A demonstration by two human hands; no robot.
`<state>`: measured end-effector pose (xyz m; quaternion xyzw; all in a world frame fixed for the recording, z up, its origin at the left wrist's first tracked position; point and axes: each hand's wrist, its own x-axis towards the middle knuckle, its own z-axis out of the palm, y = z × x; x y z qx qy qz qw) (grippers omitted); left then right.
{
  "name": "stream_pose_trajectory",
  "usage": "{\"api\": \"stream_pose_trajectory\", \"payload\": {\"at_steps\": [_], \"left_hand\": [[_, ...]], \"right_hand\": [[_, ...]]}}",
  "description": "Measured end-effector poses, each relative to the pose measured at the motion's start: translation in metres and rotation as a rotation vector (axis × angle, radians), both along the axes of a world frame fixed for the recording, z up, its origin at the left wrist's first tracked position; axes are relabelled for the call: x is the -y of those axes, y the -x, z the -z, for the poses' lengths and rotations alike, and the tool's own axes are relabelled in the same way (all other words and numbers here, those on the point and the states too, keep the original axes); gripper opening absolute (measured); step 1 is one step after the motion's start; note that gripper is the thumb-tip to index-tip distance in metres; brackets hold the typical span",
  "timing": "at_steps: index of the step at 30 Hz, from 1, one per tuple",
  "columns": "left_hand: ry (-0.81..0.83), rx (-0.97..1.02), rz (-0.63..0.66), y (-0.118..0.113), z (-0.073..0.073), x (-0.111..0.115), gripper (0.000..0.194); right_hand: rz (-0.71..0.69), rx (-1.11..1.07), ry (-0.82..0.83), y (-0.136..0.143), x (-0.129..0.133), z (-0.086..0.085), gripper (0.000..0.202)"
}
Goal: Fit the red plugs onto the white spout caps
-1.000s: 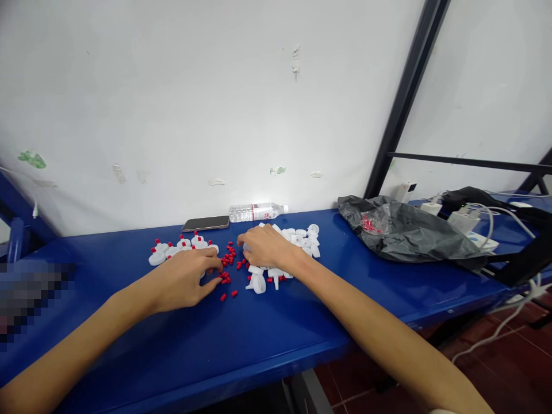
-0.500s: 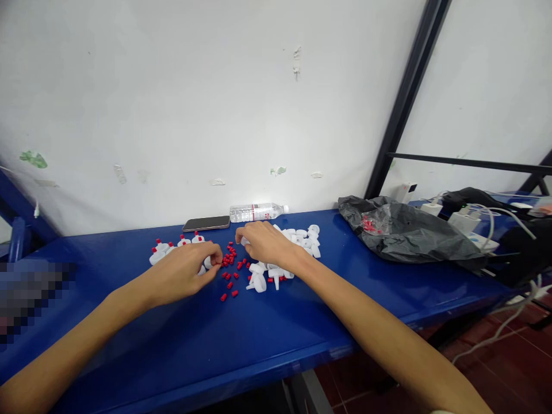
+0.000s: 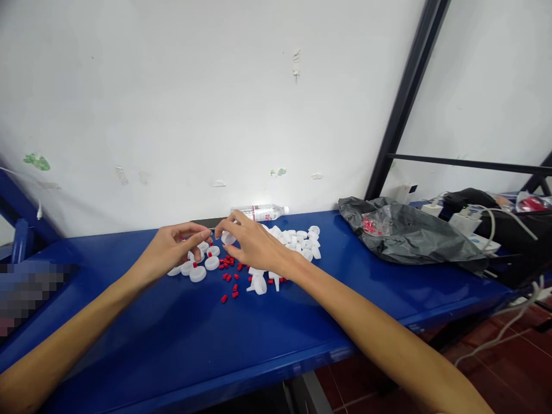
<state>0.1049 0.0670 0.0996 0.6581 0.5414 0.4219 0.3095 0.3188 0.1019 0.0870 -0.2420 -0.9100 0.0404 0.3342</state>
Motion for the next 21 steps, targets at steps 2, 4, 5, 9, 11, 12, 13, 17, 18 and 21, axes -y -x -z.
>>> {"api": "stream_pose_trajectory", "payload": {"at_steps": [2,4,5,9,11,12,13,17,18,21], "left_hand": [[0.026,0.029,-0.012,-0.0006,-0.0013,0.0012,0.040],[0.051,0.064,-0.005,-0.0008,-0.0009,0.0016,0.043],[0.064,0.083,-0.003,-0.0007,0.0000,0.0014,0.044],[0.101,0.164,0.006,0.0013,0.0040,-0.0013,0.047],[0.111,0.205,0.033,0.0029,0.0045,-0.0021,0.045],[0.116,0.225,0.048,0.0037,0.0041,-0.0022,0.044],[0.119,0.242,0.059,0.0044,0.0035,-0.0020,0.043],[0.130,0.302,0.067,0.0066,-0.0002,-0.0002,0.046],[0.131,0.312,0.068,0.0069,-0.0007,0.0002,0.046],[0.125,0.326,0.081,0.0076,0.0001,0.0002,0.044]], "right_hand": [[-0.051,-0.039,-0.018,0.0027,0.0036,-0.0020,0.022],[-0.113,-0.074,-0.031,0.0045,0.0058,-0.0028,0.020],[-0.139,-0.090,-0.038,0.0051,0.0063,-0.0028,0.019],[-0.188,-0.150,-0.057,0.0059,0.0062,-0.0017,0.017],[-0.179,-0.161,-0.065,0.0061,0.0060,-0.0013,0.017],[-0.169,-0.163,-0.075,0.0063,0.0061,-0.0011,0.017],[-0.153,-0.165,-0.084,0.0065,0.0061,-0.0010,0.017],[-0.076,-0.199,-0.100,0.0069,0.0054,-0.0001,0.018],[-0.056,-0.208,-0.095,0.0067,0.0050,0.0000,0.018],[-0.026,-0.227,-0.071,0.0056,0.0044,-0.0007,0.017]]}}
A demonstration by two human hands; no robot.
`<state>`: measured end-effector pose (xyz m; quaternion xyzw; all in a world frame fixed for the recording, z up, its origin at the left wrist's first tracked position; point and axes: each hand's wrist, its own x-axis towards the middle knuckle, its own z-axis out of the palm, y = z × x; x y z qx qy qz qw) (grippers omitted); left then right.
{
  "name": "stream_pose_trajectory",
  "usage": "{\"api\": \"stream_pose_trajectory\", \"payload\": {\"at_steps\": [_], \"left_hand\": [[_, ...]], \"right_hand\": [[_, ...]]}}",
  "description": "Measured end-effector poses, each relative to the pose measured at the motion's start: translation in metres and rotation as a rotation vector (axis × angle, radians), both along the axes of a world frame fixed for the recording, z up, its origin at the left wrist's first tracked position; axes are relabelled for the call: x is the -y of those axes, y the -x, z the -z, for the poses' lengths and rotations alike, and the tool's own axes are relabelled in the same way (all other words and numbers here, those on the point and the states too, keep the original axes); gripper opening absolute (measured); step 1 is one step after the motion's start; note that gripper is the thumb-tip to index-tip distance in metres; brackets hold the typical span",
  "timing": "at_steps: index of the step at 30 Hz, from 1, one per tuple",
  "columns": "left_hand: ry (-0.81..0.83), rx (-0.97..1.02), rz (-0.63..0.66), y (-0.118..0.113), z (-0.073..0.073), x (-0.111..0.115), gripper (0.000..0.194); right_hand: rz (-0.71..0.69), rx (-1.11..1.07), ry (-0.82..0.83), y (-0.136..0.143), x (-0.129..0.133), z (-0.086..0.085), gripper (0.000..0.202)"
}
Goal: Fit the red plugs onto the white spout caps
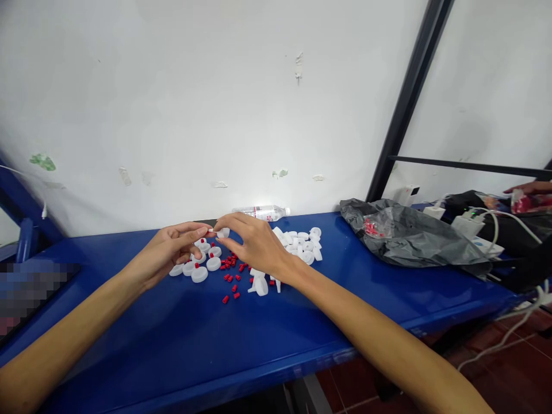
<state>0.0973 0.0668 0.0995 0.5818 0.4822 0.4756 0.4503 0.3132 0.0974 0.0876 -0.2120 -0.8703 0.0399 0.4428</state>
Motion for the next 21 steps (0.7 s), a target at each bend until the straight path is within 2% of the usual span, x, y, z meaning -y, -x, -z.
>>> {"api": "stream_pose_trajectory", "payload": {"at_steps": [5,21], "left_hand": [[-0.021,0.004,0.005,0.0010,0.0044,-0.0026,0.044],[-0.011,-0.006,-0.006,-0.0052,0.0039,0.0003,0.047]], "right_hand": [[-0.020,-0.021,0.064,-0.0004,0.0013,-0.0023,0.015],[-0.114,-0.039,0.049,0.0011,0.0025,-0.0013,0.011]]}}
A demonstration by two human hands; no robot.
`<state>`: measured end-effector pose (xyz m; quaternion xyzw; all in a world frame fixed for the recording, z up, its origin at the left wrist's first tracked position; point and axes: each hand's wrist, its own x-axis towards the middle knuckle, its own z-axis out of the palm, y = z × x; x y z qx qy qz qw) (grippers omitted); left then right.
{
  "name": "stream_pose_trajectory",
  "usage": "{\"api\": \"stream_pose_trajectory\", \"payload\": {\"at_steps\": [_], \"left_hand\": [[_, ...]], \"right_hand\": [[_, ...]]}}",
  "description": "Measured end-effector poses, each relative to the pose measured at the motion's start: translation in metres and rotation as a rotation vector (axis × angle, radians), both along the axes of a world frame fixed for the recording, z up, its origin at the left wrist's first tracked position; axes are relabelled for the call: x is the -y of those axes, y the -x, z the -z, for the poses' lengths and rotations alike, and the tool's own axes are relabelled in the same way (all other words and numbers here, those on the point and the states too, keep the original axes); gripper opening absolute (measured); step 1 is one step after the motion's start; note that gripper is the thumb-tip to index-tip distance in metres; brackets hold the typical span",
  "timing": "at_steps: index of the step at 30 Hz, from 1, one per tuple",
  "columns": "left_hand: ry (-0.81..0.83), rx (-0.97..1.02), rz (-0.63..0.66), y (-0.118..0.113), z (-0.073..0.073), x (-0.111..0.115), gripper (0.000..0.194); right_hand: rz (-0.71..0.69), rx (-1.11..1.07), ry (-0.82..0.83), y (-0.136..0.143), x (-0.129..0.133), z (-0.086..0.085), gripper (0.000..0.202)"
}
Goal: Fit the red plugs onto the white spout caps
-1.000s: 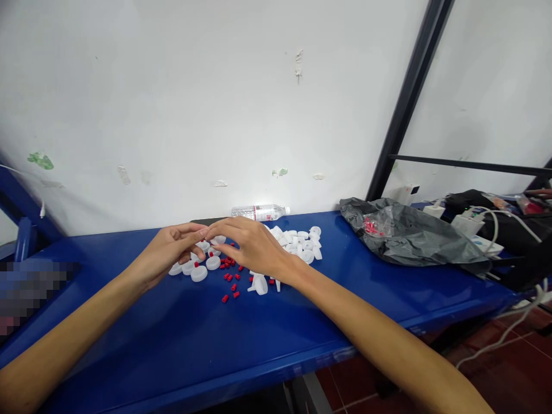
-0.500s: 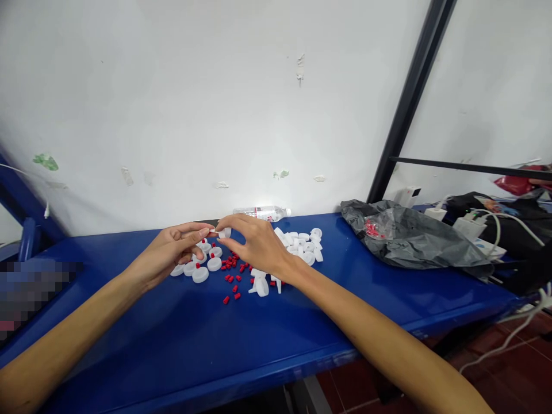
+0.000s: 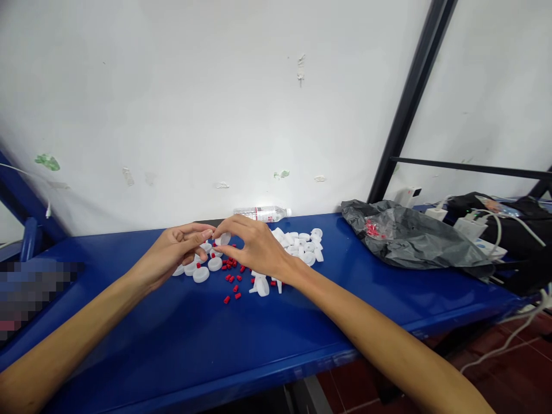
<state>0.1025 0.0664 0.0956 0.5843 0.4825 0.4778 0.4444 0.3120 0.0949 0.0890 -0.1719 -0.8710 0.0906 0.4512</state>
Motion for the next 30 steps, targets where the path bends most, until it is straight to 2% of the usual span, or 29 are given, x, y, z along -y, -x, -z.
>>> {"api": "stream_pose_trajectory", "payload": {"at_steps": [6,10,15,20,26,30], "left_hand": [[-0.009,-0.033,0.047,0.001,-0.002,-0.001,0.047],[-0.034,-0.168,0.114,0.000,-0.005,0.002,0.043],[-0.117,-0.286,0.115,0.000,-0.011,0.005,0.043],[-0.229,-0.388,0.073,0.003,-0.017,0.008,0.040],[-0.346,-0.447,0.064,0.003,-0.006,0.006,0.034],[-0.420,-0.501,-0.008,0.002,-0.002,0.006,0.031]], "right_hand": [[-0.038,-0.067,0.011,0.001,-0.004,0.002,0.014],[-0.048,-0.105,0.022,0.002,-0.006,0.003,0.017],[-0.069,-0.166,0.168,0.004,-0.005,0.005,0.038],[-0.048,-0.196,0.277,0.006,-0.006,0.007,0.036],[-0.060,-0.162,0.410,0.007,-0.006,0.010,0.038],[-0.067,-0.167,0.478,0.008,-0.001,0.007,0.038]]}}
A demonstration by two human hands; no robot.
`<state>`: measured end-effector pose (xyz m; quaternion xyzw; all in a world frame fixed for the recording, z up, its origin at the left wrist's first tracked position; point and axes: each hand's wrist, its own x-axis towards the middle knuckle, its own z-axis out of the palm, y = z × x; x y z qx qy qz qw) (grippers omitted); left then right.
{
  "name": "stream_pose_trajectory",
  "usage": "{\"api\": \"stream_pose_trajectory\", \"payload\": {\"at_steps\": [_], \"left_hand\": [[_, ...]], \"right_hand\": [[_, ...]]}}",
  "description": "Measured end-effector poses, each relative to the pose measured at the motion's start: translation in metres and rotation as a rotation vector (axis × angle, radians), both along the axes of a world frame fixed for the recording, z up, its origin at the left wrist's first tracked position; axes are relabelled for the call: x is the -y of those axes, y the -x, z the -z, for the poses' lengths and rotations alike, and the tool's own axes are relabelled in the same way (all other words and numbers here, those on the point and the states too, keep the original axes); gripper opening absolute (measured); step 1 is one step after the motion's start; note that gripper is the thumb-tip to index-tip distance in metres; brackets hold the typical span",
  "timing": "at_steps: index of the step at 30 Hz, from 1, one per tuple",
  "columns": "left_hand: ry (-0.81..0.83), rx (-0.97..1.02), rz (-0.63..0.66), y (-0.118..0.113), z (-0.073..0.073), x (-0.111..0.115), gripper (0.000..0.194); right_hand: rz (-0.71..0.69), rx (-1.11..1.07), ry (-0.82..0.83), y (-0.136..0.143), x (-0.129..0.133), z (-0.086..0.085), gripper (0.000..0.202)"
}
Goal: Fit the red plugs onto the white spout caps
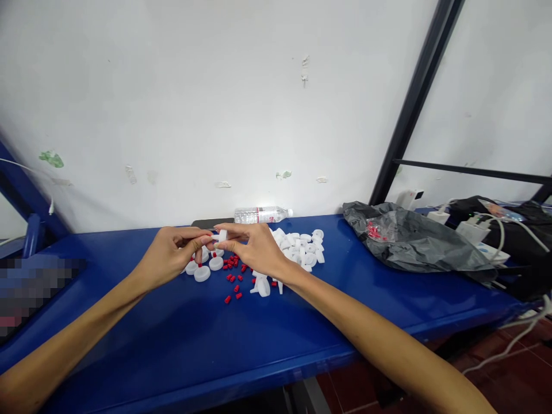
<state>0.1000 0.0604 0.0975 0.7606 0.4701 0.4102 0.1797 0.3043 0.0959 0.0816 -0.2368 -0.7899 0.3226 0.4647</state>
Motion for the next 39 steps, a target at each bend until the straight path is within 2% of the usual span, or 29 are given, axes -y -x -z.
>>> {"api": "stream_pose_trajectory", "payload": {"at_steps": [4,9,12,14,17,19,23,27,31,34,39], "left_hand": [[-0.102,-0.085,-0.012,0.000,-0.001,0.001,0.030],[-0.095,-0.088,-0.050,-0.002,0.000,0.001,0.028],[-0.052,0.001,-0.078,-0.006,-0.002,0.002,0.029],[-0.043,0.004,-0.070,-0.007,-0.004,0.004,0.030],[-0.041,-0.150,-0.013,-0.007,-0.008,0.008,0.030],[-0.036,-0.312,0.023,-0.006,-0.008,0.008,0.029],[-0.036,-0.542,0.044,-0.003,-0.002,0.007,0.024],[-0.050,-0.680,0.014,0.000,0.005,0.003,0.020],[-0.039,-0.781,0.004,0.002,0.007,0.002,0.021],[-0.037,-0.805,0.003,0.001,0.006,0.004,0.022],[-0.129,-0.785,0.040,-0.007,0.011,0.007,0.022]], "right_hand": [[-0.064,0.018,0.067,-0.002,0.000,-0.002,0.041],[-0.141,0.091,0.111,-0.005,-0.004,-0.006,0.040],[-0.118,0.198,0.030,-0.007,-0.004,-0.011,0.036],[-0.040,0.306,-0.059,-0.010,-0.005,-0.016,0.039],[0.082,0.466,-0.141,-0.018,-0.009,-0.022,0.045],[0.083,0.558,-0.136,-0.026,-0.012,-0.026,0.040],[-0.080,0.797,-0.024,-0.043,-0.020,-0.034,0.032],[-0.231,0.957,0.113,-0.053,-0.026,-0.035,0.042],[-0.284,0.957,0.182,-0.054,-0.027,-0.033,0.038],[-0.296,0.920,0.147,-0.052,-0.025,-0.034,0.027],[-0.274,0.828,0.053,-0.051,-0.021,-0.042,0.027]]}}
